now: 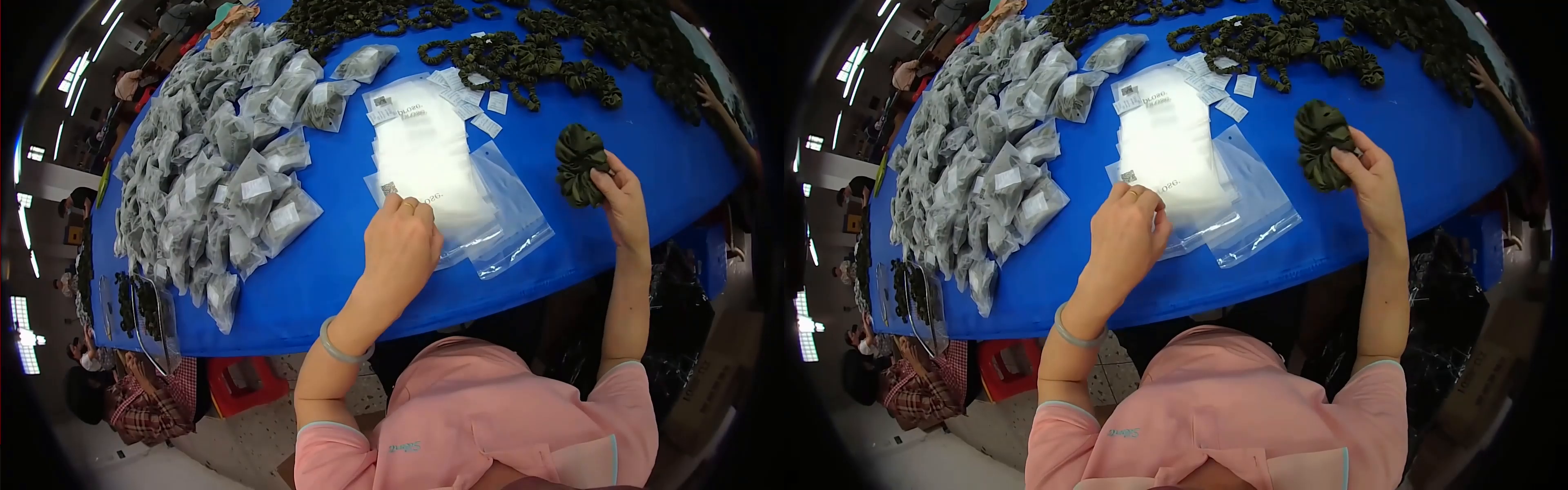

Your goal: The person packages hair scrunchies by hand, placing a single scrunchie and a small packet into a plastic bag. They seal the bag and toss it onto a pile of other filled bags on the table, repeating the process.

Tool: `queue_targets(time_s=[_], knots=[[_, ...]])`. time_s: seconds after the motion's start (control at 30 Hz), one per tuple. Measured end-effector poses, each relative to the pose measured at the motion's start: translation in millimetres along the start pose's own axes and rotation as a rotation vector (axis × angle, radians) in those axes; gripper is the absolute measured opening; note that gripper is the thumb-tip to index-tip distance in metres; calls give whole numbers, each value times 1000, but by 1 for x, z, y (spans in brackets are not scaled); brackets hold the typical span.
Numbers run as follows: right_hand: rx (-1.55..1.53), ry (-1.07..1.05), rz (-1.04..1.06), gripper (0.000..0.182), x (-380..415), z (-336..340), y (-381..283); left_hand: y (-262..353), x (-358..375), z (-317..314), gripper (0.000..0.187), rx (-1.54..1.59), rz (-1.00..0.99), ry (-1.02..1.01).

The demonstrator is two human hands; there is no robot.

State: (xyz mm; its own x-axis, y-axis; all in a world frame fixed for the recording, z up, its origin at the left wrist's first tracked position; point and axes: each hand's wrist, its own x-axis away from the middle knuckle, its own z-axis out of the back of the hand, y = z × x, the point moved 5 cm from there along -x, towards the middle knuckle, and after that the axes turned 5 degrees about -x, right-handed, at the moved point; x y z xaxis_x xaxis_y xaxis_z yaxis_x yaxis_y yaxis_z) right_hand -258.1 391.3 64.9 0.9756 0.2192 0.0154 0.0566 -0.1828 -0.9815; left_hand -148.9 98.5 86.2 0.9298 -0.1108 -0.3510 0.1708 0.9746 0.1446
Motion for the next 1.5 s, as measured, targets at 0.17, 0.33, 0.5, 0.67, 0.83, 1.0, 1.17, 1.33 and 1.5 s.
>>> queue_targets(time_s=[0.17,0.33,0.5,0.67,0.83,1.0,1.17,1.33,1.5], knots=[[379,-176,272,53,85,-114,25,6,44,-8,5,184,156,-6],[838,-407,823,46,129,-156,69,-13,62,-14,4,425,388,-45],[985,-615,850,41,144,-173,79,-18,74,-16,5,461,400,-24],[982,-623,836,39,132,-187,75,-15,82,-13,7,441,297,84],[1033,-455,817,39,121,-195,78,-13,90,-8,11,402,260,159],[1050,-420,806,40,120,-209,83,-4,94,1,12,341,213,305],[1048,-412,781,42,113,-219,86,-18,109,6,11,222,355,389],[1079,-422,735,44,110,-226,89,-42,131,-17,7,172,533,150],[947,-415,635,51,94,-251,92,-41,133,-21,8,317,481,118]])
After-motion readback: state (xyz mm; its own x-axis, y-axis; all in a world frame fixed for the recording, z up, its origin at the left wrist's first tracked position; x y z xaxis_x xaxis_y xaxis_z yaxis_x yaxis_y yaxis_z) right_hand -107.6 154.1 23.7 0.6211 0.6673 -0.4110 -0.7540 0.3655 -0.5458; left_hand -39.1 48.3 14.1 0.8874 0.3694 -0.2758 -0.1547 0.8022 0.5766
